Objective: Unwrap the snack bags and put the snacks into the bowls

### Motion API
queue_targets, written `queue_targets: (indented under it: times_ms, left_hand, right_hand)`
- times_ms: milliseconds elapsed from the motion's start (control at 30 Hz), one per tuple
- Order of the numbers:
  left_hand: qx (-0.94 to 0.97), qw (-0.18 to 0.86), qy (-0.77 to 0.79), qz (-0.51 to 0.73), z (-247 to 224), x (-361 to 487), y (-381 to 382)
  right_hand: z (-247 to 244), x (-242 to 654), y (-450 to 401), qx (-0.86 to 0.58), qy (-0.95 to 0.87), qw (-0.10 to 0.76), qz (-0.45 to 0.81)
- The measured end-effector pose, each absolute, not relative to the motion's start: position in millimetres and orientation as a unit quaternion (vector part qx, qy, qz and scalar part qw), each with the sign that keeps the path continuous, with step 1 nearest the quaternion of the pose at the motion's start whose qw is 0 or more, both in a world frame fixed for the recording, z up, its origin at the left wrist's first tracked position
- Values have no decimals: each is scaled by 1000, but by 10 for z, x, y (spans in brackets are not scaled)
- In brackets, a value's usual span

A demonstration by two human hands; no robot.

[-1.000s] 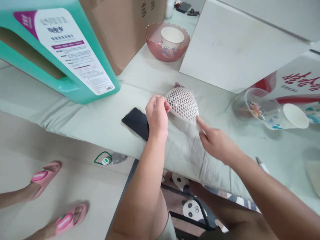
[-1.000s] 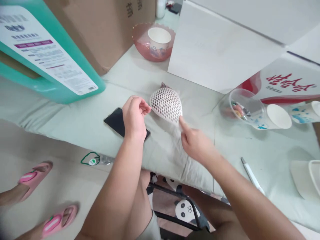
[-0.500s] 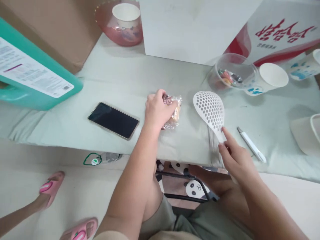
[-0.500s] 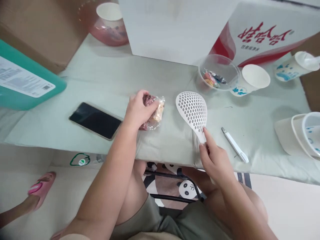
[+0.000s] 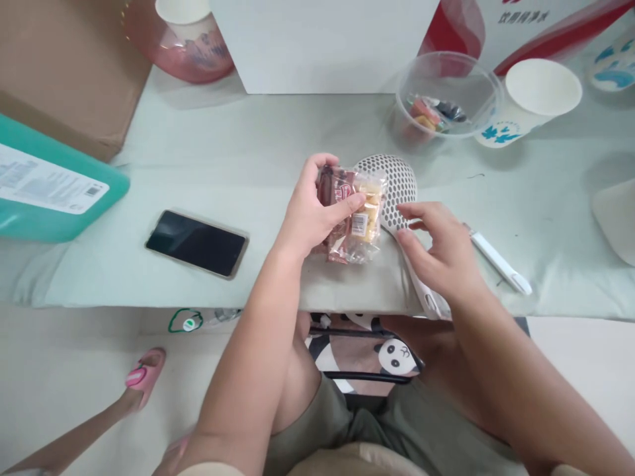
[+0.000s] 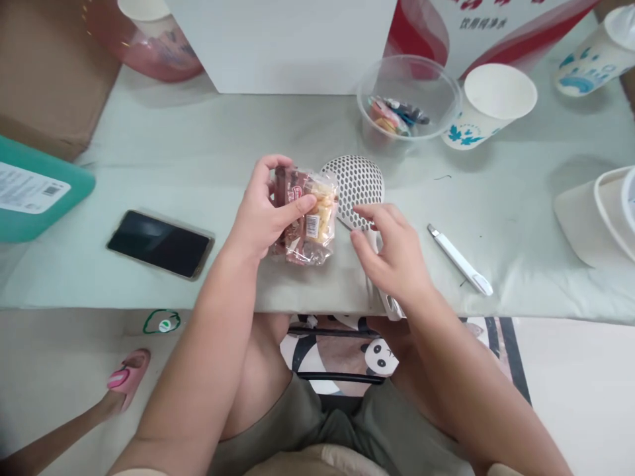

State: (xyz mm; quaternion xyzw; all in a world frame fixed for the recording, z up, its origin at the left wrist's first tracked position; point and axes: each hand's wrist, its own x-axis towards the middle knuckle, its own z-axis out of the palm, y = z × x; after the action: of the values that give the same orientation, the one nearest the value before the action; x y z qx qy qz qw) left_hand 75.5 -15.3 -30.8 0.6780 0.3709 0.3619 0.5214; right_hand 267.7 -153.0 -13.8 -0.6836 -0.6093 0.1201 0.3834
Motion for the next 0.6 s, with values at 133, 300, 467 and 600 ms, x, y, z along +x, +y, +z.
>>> queue_targets:
  times_ms: [133, 300, 467, 600]
  left_hand:
    - [574, 653, 315, 380, -380, 959, -260]
    - [391, 802, 248, 379, -266, 1227, -522]
    - [303, 865, 234, 324, -170, 1432, -751]
    - [368, 828, 261, 334, -231, 1547, -751]
  right_hand:
    - [-199, 2715, -1484, -679, -564, 458, 102]
    - [-227, 2738, -1575, -624, -556, 515, 194]
    - [-283, 2726, -1668, -606, -533, 563, 179]
    - [-285, 2768, -1691, -636, -523, 553, 130]
